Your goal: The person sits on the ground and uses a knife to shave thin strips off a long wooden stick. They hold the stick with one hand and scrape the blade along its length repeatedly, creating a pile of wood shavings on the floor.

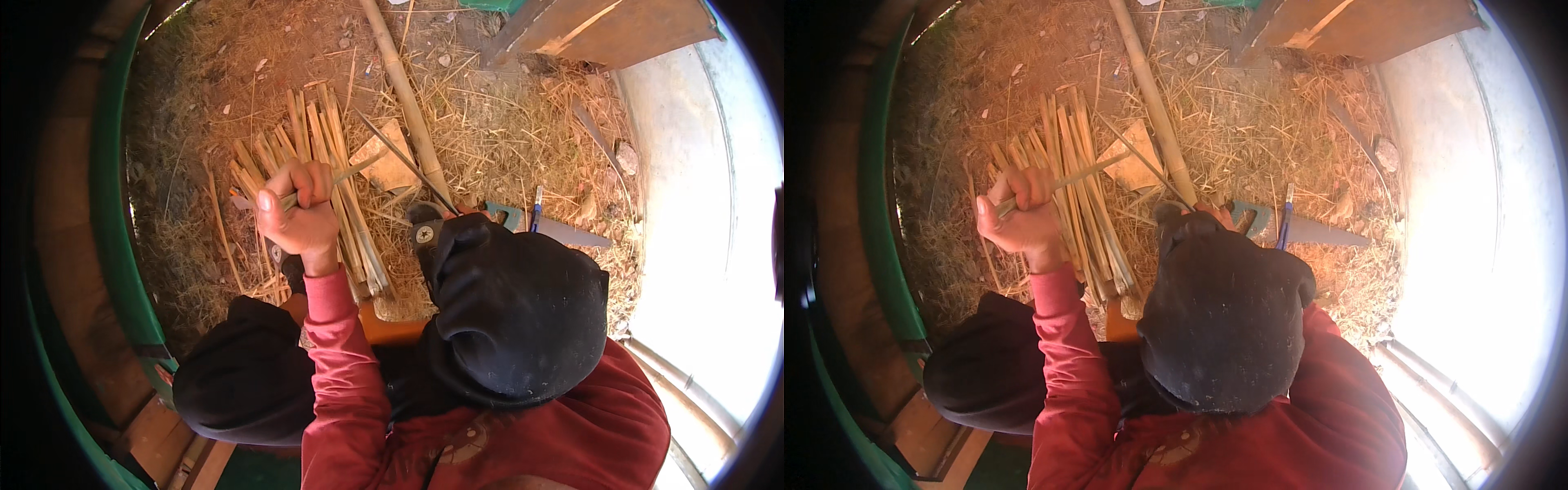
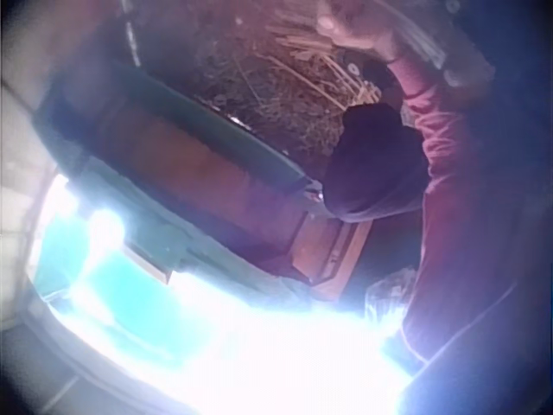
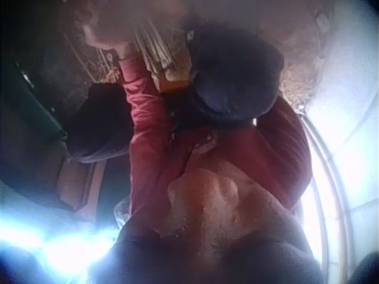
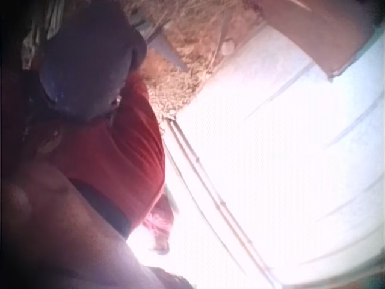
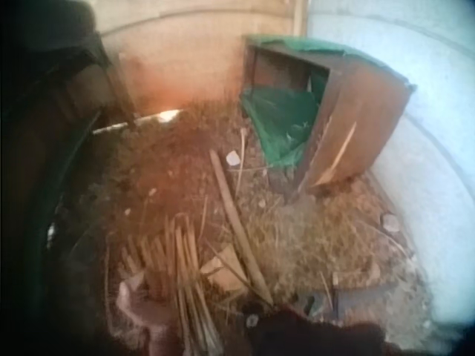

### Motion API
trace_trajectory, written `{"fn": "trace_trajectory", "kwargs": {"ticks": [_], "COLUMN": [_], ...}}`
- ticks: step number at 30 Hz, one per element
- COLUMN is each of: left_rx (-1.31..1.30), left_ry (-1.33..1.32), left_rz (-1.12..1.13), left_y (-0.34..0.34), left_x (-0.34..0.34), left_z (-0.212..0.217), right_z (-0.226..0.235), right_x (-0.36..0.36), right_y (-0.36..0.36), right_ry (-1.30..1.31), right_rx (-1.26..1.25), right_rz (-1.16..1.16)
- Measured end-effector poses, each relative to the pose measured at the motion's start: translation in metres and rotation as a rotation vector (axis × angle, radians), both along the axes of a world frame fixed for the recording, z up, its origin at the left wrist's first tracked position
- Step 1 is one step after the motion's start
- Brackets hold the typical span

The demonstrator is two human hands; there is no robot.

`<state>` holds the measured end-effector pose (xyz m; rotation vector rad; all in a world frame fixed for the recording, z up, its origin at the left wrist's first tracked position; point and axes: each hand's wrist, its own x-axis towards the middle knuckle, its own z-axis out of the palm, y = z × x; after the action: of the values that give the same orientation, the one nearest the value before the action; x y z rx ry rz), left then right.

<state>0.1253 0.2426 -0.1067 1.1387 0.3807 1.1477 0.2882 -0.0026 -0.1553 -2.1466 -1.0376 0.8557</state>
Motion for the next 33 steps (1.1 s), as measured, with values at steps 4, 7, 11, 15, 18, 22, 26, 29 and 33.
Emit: {"fn": "trace_trajectory", "kwargs": {"ticks": [4,7,11,15,18,22,26,29,33], "left_rx": [-0.072,-0.089,-0.108,-0.100,-0.139,-0.172,-0.185,-0.161,-0.174], "left_ry": [-0.003,0.008,0.024,0.059,0.055,-0.002,0.032,0.068,0.044], "left_rz": [0.105,0.107,0.119,0.136,0.159,0.182,0.218,0.231,0.235], "left_y": [-0.002,-0.002,0.003,0.011,0.012,0.017,0.022,0.017,0.020], "left_x": [0.001,0.005,0.011,0.018,0.015,0.014,0.013,0.015,0.015], "left_z": [0.002,0.003,0.003,0.008,0.009,0.008,0.013,0.012,0.011], "right_z": [-0.001,-0.002,-0.006,-0.013,-0.013,-0.013,-0.020,-0.021,-0.019], "right_x": [-0.005,-0.009,-0.013,-0.013,-0.015,-0.016,-0.017,-0.020,-0.016], "right_y": [0.005,0.015,0.026,0.037,0.036,0.036,0.043,0.035,0.040], "right_ry": [-0.044,-0.114,-0.239,-0.321,-0.343,-0.379,-0.400,-0.397,-0.410], "right_rx": [0.017,0.038,0.075,0.093,0.092,0.105,0.107,0.088,0.101], "right_rz": [0.024,0.069,0.150,0.211,0.227,0.242,0.268,0.276,0.279]}}
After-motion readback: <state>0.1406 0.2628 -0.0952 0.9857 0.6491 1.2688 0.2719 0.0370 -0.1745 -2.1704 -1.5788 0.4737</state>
